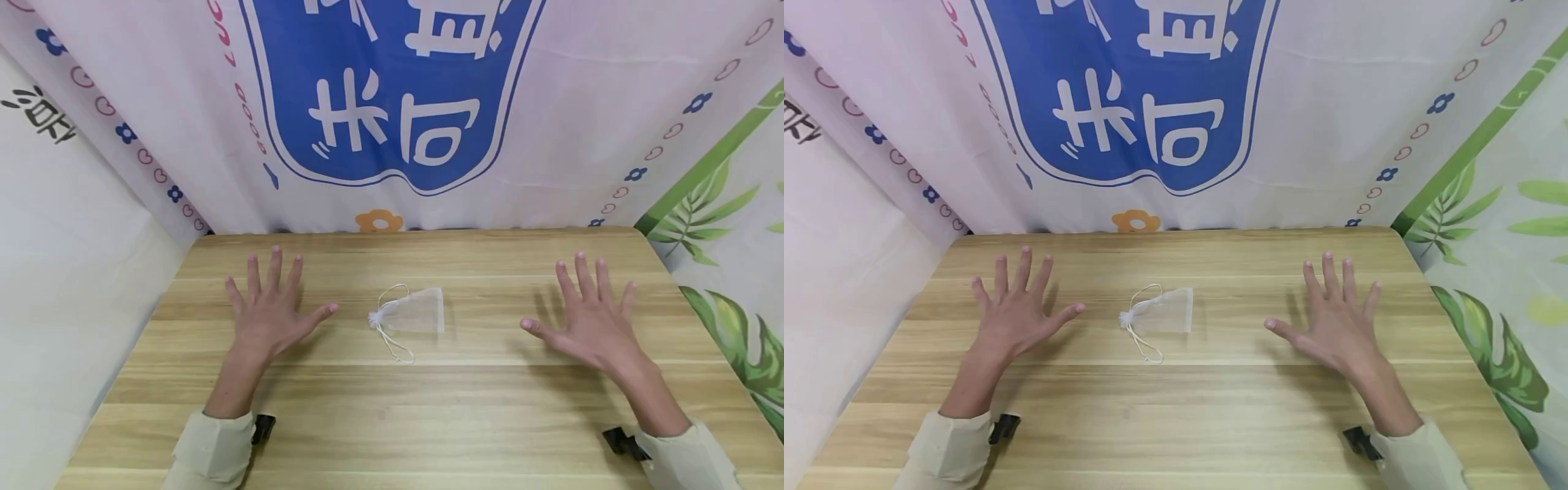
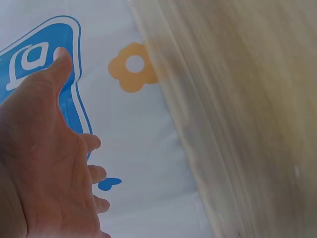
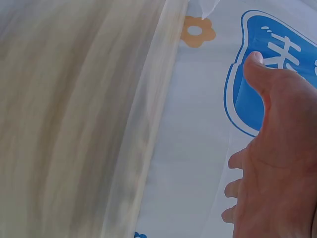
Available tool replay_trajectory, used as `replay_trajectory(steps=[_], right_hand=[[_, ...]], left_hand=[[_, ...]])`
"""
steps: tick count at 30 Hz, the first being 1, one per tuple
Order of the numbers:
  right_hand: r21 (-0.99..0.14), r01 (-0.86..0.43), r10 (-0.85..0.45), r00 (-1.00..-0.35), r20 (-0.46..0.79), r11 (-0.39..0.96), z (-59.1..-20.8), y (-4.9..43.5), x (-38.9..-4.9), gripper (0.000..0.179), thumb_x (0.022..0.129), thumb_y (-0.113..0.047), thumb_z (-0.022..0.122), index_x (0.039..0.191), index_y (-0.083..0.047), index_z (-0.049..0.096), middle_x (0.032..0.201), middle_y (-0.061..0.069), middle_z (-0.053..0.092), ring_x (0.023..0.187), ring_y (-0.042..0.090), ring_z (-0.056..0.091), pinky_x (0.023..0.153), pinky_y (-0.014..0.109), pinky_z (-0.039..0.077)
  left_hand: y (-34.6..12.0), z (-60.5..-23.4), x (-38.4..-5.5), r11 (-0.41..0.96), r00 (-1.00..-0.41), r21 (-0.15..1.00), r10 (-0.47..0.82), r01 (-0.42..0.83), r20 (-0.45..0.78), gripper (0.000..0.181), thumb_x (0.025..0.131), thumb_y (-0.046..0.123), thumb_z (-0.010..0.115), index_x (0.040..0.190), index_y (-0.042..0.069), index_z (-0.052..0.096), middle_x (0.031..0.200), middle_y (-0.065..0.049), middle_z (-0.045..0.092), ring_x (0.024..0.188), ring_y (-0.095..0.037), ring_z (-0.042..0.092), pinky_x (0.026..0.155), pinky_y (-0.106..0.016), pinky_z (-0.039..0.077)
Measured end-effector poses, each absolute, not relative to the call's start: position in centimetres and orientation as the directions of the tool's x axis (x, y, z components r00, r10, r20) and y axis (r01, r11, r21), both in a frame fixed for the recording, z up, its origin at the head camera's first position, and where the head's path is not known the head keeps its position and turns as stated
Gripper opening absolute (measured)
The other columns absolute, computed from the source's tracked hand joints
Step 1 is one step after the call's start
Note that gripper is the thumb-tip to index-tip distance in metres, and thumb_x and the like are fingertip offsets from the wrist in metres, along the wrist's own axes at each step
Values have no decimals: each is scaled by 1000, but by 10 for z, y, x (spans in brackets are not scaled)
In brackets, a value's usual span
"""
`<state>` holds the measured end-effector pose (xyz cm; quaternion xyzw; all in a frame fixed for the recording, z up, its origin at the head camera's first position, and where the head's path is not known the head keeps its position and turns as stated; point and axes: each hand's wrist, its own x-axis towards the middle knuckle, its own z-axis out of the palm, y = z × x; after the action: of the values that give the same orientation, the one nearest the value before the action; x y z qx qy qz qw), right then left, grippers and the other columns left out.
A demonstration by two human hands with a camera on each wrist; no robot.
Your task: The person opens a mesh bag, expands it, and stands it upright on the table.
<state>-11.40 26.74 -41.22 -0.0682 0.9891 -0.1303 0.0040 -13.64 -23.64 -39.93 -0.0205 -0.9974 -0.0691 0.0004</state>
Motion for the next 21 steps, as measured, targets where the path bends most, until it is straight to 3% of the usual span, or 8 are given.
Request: replay_trajectory(steps=[12,21], right_hand=[[-261,-173,-178,-984,1,950,-407,238,-120,121,90,-83,59,173,-9,12,179,21,-10,165,50,-14,117,90,-9],[-298,-231,-240,-971,7,926,-403,207,-128,117,92,-80,61,173,-9,14,180,21,-5,166,49,-11,120,88,-6]], left_hand=[[-218,-397,-130,990,-996,119,80,75,-39,116,89,96,39,174,21,12,180,-12,-14,164,-52,-17,122,-85,-10],[-194,-395,-130,968,-991,219,131,120,-37,115,91,89,51,174,22,11,181,-13,-8,166,-49,-11,127,-79,-5]])
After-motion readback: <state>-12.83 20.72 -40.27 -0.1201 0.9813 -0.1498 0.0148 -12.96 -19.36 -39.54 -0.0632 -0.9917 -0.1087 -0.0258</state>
